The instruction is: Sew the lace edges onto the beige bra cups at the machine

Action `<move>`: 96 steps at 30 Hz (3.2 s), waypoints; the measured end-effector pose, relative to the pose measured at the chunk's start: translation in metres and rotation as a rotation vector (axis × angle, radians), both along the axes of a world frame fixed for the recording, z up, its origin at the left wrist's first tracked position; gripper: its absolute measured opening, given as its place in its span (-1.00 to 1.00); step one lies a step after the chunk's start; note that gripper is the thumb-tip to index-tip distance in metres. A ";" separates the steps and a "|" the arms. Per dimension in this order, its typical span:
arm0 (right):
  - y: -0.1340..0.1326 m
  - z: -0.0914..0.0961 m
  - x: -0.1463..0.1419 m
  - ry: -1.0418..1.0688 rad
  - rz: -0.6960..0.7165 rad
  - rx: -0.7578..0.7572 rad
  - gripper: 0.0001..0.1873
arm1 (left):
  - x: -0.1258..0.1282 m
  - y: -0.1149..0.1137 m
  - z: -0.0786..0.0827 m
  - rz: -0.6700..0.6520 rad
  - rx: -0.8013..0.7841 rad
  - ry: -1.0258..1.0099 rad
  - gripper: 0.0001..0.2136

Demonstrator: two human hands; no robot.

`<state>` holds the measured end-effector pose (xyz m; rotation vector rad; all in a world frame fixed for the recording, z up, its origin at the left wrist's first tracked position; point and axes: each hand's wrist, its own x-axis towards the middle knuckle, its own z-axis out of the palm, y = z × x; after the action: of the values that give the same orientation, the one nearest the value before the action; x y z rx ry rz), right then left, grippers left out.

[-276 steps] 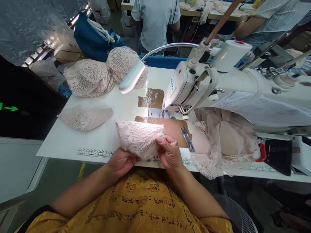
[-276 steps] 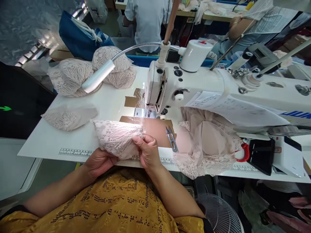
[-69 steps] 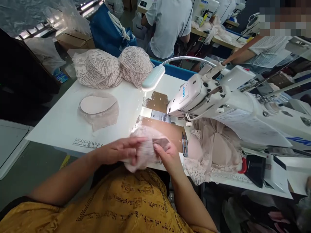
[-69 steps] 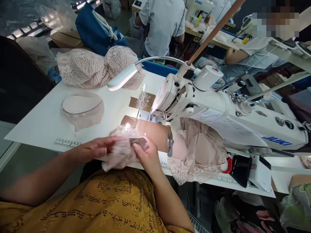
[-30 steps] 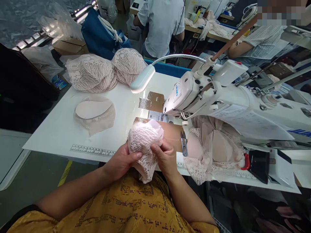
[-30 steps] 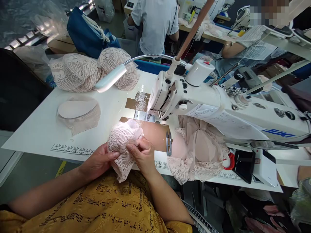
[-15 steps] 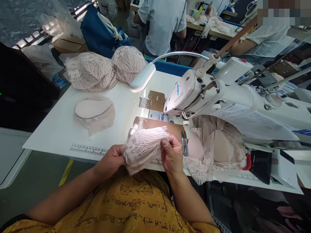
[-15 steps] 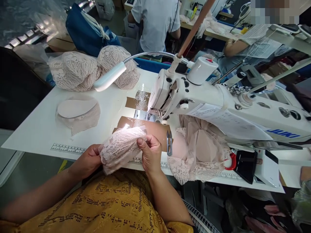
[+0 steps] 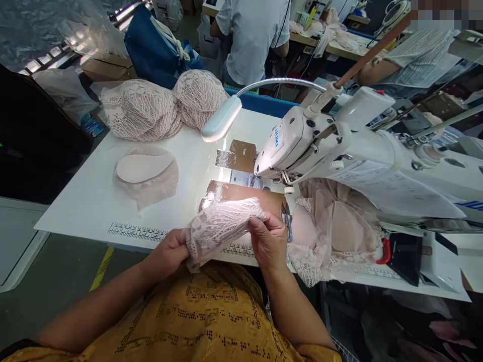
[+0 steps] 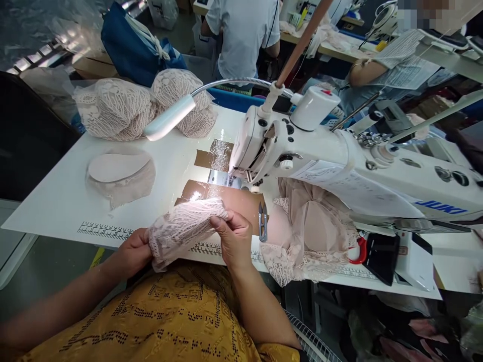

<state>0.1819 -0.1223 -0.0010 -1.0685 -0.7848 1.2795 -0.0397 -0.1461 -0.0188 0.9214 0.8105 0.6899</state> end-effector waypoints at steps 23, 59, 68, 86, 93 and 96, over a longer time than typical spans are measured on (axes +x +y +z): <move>-0.003 0.043 -0.004 -0.723 0.254 0.359 -0.86 | 0.010 0.049 0.062 -0.337 0.609 0.246 -0.92; 0.012 0.035 0.011 -0.226 0.439 -0.044 -0.75 | 0.032 0.070 0.047 -0.318 0.254 0.025 -0.74; 0.024 0.015 0.025 -0.213 0.387 -0.077 -0.67 | 0.025 0.071 0.045 0.169 -0.001 0.001 -0.77; 0.056 0.003 0.057 -1.366 0.370 0.182 -0.63 | 0.132 0.102 0.003 -0.336 1.406 1.286 -0.72; 0.047 -0.003 0.054 -1.693 0.448 0.238 -0.63 | 0.102 0.116 0.045 -0.543 1.243 0.963 -0.72; 0.047 -0.003 0.054 -1.782 0.440 0.205 -0.57 | 0.094 0.129 0.039 -0.470 1.272 0.801 -0.71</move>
<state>0.2358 -0.0754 -0.0043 -1.7961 -2.4734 0.1926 0.0545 -0.0172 0.0199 2.5564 0.7337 0.3395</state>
